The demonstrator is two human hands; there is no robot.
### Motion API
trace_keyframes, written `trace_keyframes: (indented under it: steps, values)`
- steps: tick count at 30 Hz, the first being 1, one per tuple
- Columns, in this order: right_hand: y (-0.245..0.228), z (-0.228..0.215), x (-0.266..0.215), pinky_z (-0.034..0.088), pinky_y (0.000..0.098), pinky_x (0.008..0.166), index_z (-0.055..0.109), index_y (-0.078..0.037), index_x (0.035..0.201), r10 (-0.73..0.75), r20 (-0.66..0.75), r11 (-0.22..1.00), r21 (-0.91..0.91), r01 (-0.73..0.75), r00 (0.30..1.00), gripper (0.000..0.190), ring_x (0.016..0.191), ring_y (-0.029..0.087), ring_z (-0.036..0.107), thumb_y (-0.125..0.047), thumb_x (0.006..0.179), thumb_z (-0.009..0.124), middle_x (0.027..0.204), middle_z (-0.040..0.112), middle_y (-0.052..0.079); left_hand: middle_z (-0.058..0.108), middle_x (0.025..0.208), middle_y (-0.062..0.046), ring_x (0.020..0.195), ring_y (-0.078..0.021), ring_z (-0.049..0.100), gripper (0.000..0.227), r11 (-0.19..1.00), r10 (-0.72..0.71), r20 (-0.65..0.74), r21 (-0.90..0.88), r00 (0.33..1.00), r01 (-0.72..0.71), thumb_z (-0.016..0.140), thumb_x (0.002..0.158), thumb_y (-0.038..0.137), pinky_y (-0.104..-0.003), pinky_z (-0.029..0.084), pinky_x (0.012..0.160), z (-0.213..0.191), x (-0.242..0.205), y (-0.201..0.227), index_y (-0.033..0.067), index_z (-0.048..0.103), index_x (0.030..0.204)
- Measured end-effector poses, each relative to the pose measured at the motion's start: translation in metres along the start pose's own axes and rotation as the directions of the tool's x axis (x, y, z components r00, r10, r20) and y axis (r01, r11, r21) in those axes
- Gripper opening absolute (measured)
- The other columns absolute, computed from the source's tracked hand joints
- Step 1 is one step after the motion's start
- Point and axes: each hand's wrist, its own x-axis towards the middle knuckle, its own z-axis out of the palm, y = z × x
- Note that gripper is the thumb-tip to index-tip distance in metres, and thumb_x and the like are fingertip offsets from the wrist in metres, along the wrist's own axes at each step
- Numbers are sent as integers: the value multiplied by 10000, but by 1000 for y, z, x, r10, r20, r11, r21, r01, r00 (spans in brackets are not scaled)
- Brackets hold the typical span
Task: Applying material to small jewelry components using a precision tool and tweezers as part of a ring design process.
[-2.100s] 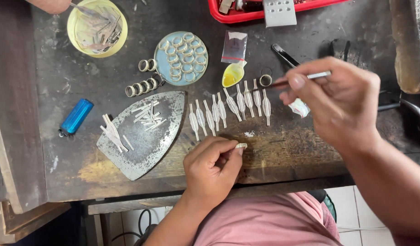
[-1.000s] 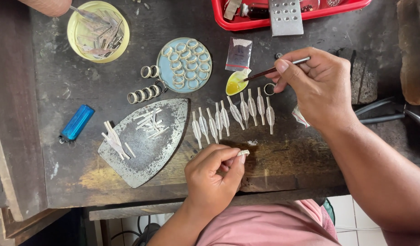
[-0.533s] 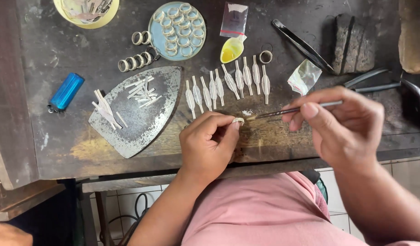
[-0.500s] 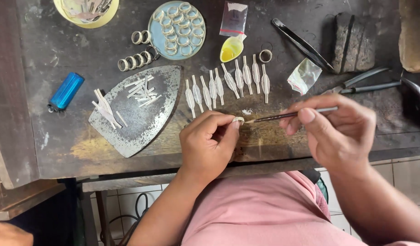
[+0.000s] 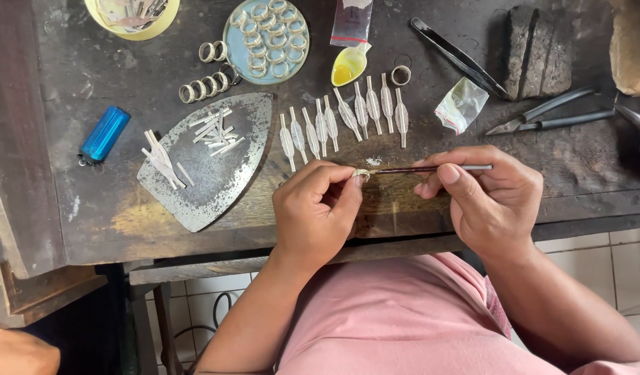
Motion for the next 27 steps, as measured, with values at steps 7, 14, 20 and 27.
trace_keyframes:
  steps: [7,14,20,27]
  values:
    - [-1,1,0,512,242,568,516,111,875,0,18,1000,-5,0,1000,183,563,211,575,-69,843,526,807,586,260,592,685,-50,588,-139,549,19,1000,-22,7,-5,1000,22,603,766,24,-240,428,520,0,0,1,32,598,749]
    - [0,-1,-1,518,247,571,510,111,873,-22,23,999,-23,23,999,190,557,217,580,-77,845,521,810,584,268,594,679,-49,585,-138,550,35,1000,-20,3,-9,1000,20,597,771,28,-239,425,516,0,0,2,34,593,736]
    - [0,-2,-3,522,245,590,504,110,877,11,-7,1000,-11,-11,1000,176,562,219,581,-64,855,512,828,585,270,592,683,-50,576,-128,540,38,999,-37,-9,-15,999,37,601,766,25,-224,417,502,0,0,3,38,594,731]
    - [-1,-5,0,533,257,590,500,117,884,14,-16,998,55,-13,1000,169,564,228,591,-46,841,516,817,578,280,594,683,-55,584,-132,545,35,1000,-20,-11,-15,1000,19,596,774,12,-226,421,515,-1,1,3,34,594,746]
